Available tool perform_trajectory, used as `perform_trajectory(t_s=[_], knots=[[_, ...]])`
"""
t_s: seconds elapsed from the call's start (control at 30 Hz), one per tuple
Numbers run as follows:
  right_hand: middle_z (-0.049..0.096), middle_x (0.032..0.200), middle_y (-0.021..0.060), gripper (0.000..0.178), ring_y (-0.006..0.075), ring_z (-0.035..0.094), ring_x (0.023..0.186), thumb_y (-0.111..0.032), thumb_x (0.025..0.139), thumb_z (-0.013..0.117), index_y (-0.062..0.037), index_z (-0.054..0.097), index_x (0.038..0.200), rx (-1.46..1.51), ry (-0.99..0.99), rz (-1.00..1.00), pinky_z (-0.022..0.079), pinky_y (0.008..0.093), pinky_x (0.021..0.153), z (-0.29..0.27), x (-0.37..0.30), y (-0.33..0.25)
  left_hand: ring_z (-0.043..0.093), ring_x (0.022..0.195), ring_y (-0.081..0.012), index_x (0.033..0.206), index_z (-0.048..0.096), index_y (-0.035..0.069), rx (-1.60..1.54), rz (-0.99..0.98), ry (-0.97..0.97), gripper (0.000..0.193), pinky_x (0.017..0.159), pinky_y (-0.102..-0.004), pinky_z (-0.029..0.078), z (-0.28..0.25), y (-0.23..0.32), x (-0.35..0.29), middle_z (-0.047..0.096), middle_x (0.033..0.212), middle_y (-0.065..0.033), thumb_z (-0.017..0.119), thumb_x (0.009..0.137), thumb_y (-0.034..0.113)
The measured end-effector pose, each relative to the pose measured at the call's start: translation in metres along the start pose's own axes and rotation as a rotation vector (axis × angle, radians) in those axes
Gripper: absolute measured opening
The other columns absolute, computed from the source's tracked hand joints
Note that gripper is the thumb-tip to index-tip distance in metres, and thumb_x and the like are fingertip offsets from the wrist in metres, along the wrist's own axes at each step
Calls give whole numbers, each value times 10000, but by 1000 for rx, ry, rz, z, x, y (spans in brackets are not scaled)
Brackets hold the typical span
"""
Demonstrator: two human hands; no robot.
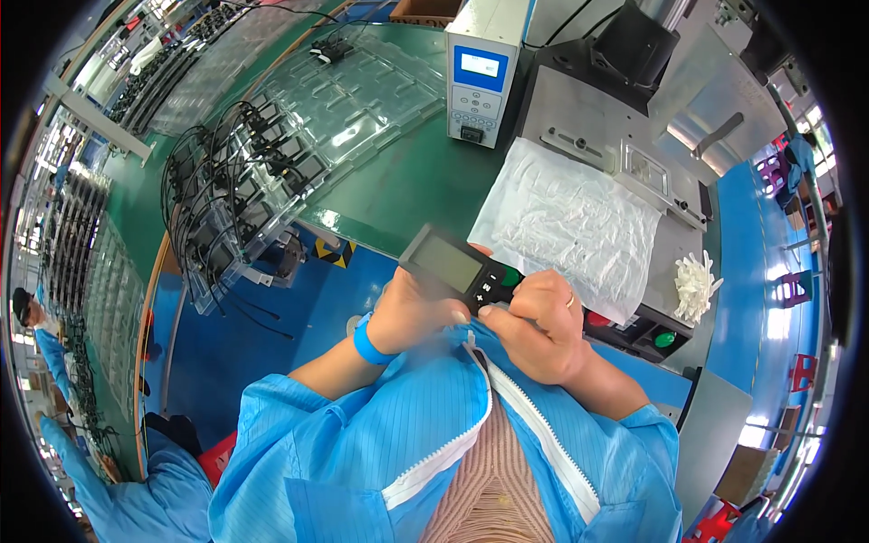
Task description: The person processes electronic display devices by taking them from a tray, placing each into a press machine fixture, operating the machine using buttons, and placing the devices back onto the tray.
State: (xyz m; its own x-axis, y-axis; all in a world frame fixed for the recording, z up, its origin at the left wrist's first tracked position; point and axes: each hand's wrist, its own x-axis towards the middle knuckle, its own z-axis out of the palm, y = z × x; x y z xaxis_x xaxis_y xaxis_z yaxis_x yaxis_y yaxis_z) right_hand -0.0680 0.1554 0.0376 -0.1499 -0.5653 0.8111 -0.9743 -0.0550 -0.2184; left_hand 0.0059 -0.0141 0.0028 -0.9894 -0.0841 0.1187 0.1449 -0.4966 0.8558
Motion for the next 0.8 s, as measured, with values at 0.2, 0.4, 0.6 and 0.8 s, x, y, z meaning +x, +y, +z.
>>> perform_trajectory(t_s=[0.2, 0.4, 0.6, 0.8], knots=[[481, 869, 39, 202, 195, 462, 721, 20, 666, 721, -40, 659, 849, 109, 134, 57, 436, 311, 633, 6, -8, 0, 595, 986, -197, 1235, 516, 19, -11, -21, -33, 751, 879, -316, 479, 1, -2, 2, 587, 1190, -116, 876, 626, 271], [489, 856, 38, 248, 189, 465, 724, 16, 644, 682, -36, 653, 885, 43, 110, 56, 436, 307, 644, 6, -9, -2, 595, 977, -201, 1232, 515, 9, 105, 5, 4, 751, 881, -322, 479, 3, 0, 0, 592, 1185, -120, 880, 616, 236], [495, 831, 39, 230, 189, 467, 710, 9, 650, 688, -41, 646, 871, -29, 111, 49, 434, 301, 643, 6, -10, -4, 602, 928, -197, 1218, 519, -8, 279, 97, 27, 760, 859, -318, 485, 5, 0, -3, 613, 1140, -119, 888, 589, 205], [515, 831, 47, 189, 187, 470, 697, 20, 677, 685, -42, 634, 848, 60, 131, 187, 432, 298, 645, 8, -12, -5, 602, 870, -187, 1189, 532, -14, 371, 160, 74, 744, 822, -306, 489, 10, 2, -5, 633, 1079, -110, 894, 572, 188]])
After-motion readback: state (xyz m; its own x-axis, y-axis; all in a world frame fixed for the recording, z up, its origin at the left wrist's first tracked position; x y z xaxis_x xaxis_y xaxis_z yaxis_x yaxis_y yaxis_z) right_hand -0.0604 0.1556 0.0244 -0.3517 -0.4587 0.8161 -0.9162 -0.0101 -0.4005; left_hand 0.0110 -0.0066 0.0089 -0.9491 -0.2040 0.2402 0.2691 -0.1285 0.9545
